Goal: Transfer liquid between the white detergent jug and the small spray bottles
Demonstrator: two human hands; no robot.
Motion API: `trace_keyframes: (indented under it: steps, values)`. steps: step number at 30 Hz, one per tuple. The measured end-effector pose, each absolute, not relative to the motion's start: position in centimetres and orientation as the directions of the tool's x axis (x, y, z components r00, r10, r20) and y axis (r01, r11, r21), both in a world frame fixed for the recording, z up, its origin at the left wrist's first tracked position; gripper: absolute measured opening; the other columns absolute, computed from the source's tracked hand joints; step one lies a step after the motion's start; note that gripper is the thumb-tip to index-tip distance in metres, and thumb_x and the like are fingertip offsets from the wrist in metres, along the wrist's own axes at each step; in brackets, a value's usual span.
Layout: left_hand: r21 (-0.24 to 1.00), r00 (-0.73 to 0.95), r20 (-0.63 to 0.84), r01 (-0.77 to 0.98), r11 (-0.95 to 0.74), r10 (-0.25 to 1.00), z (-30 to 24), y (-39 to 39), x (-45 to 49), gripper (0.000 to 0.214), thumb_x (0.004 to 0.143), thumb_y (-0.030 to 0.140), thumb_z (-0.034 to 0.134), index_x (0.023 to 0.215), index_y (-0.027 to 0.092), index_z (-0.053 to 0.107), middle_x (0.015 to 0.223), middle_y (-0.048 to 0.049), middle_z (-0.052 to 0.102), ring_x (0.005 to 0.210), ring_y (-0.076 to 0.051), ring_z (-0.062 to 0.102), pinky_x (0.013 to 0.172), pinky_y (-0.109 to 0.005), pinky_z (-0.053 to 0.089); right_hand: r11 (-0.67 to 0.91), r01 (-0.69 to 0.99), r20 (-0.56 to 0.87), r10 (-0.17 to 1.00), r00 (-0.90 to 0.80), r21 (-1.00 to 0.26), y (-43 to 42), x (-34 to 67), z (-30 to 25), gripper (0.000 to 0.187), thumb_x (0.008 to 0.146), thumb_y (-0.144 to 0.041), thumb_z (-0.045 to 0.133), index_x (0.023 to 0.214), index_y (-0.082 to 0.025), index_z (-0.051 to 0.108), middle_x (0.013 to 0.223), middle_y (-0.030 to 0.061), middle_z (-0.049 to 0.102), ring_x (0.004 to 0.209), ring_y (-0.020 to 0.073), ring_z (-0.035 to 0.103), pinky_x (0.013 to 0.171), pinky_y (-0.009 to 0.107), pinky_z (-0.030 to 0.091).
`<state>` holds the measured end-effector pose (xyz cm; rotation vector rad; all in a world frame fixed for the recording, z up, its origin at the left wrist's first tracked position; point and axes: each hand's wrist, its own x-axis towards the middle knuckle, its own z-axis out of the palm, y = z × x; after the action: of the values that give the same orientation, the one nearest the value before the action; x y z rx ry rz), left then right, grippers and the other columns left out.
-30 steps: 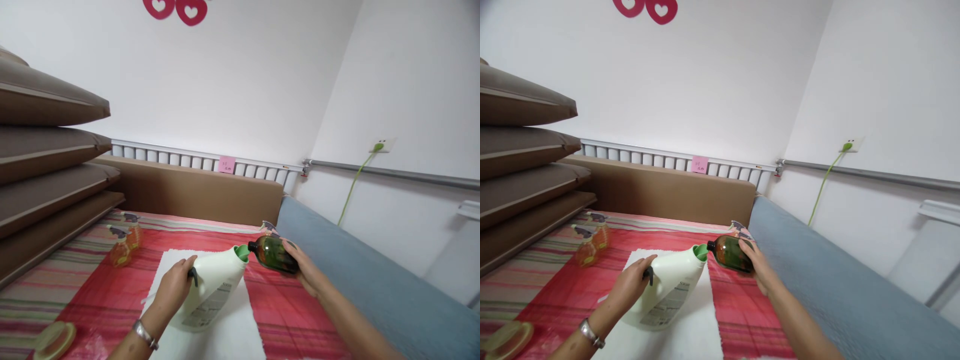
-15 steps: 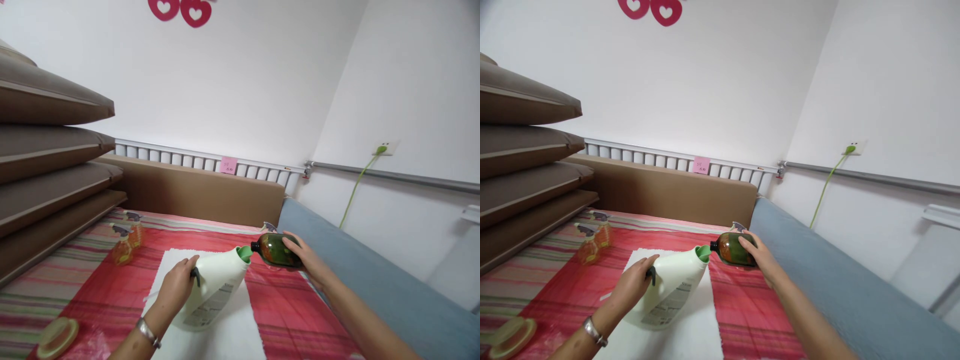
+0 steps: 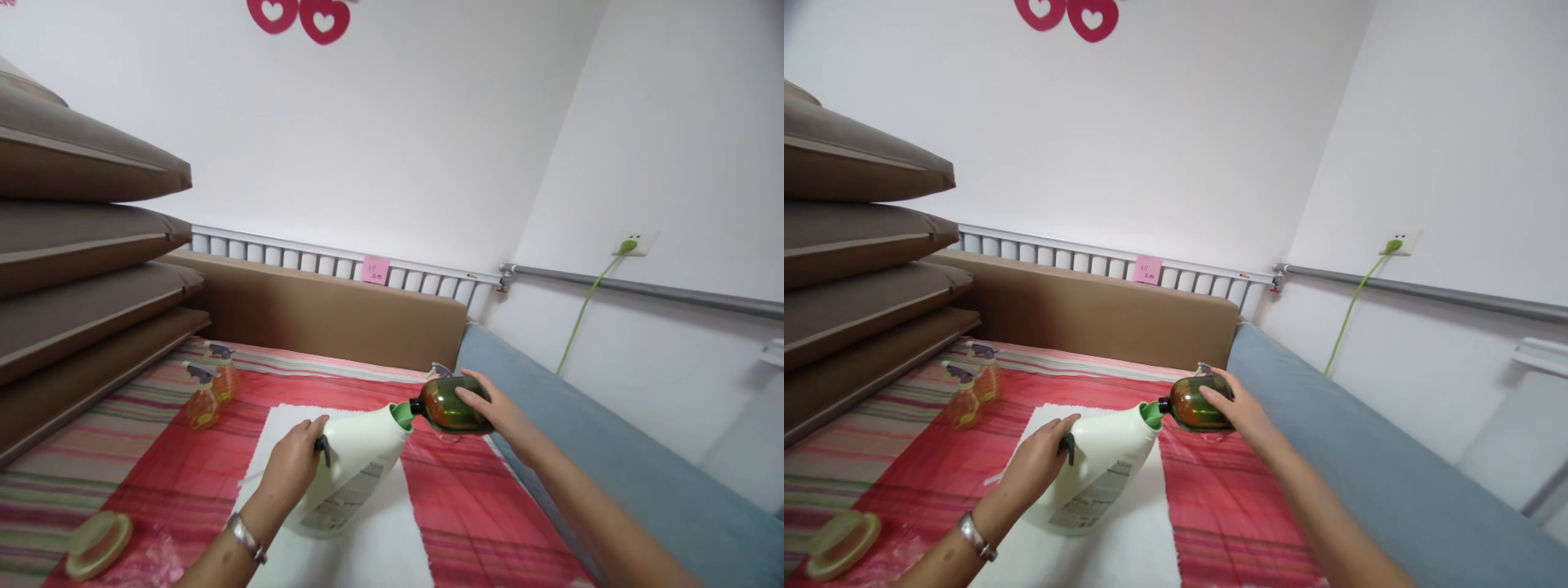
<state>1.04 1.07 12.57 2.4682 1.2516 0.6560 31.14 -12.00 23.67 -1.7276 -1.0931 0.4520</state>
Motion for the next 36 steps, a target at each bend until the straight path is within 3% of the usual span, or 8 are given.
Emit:
trace_keyframes:
  steps: [4, 10, 23, 33, 36]
  values:
    - [0.453, 0.515, 0.283, 0.672, -0.587, 0.809, 12.3, 1.2, 1.1, 0.057, 0.072, 0.003, 0.04, 0.125, 0.023, 0.047, 0.106, -0.0076, 0.063, 0.1, -0.021, 0.058, 0.081, -0.027, 0.041, -0.105, 0.574, 0.242, 0.835, 0.495, -0.812, -11.9, 31.0, 24.3, 0.06, 0.07, -0.055, 0.061, 0.121, -0.025, 0.05, 0.118, 0.009, 0.06, 0.106, 0.0291, 0.056, 0.09, 0.041, 0.044]
    - [0.446, 0.521, 0.295, 0.666, -0.598, 0.801, 12.1, 1.3, 1.2, 0.057, 0.071, 0.003, 0.04, 0.124, 0.021, 0.049, 0.103, -0.0086, 0.064, 0.098, -0.022, 0.059, 0.078, -0.028, 0.041, -0.14, 0.7, 0.275, 0.852, 0.445, -0.7, -11.7, 30.7, 25.2, 0.064, 0.069, -0.055, 0.059, 0.123, -0.023, 0.047, 0.119, 0.01, 0.06, 0.106, 0.0303, 0.056, 0.094, 0.043, 0.041]
    - [0.459, 0.52, 0.319, 0.647, -0.609, 0.792, 12.0, 1.2, 1.0, 0.057, 0.069, 0.003, 0.039, 0.123, 0.02, 0.049, 0.102, -0.0102, 0.064, 0.096, -0.023, 0.059, 0.077, -0.03, 0.042, -0.187, 0.884, 0.307, 0.89, 0.337, -0.428, -10.7, 28.7, 27.7, 0.071, 0.066, -0.052, 0.062, 0.125, -0.019, 0.042, 0.119, 0.0137, 0.058, 0.105, 0.0303, 0.056, 0.09, 0.042, 0.043]
    - [0.466, 0.509, 0.316, 0.652, -0.598, 0.801, 11.5, 1.3, 0.7, 0.058, 0.069, 0.003, 0.04, 0.124, 0.021, 0.049, 0.103, -0.0091, 0.063, 0.095, -0.022, 0.059, 0.077, -0.029, 0.042, -0.05, 0.983, 0.288, 0.952, 0.1, -0.174, -10.0, 24.9, 30.1, 0.068, 0.062, -0.049, 0.067, 0.121, -0.024, 0.047, 0.117, 0.0101, 0.056, 0.106, 0.0302, 0.051, 0.089, 0.042, 0.041]
    - [0.472, 0.503, 0.313, 0.653, -0.592, 0.805, 11.4, 1.3, 0.6, 0.059, 0.07, 0.003, 0.04, 0.125, 0.021, 0.049, 0.105, -0.0087, 0.063, 0.097, -0.021, 0.058, 0.08, -0.028, 0.042, 0.079, 0.997, 0.269, 0.96, -0.072, -0.014, -9.9, 22.9, 30.6, 0.068, 0.059, -0.041, 0.07, 0.122, -0.027, 0.048, 0.12, 0.0086, 0.054, 0.105, 0.0302, 0.05, 0.084, 0.041, 0.042]
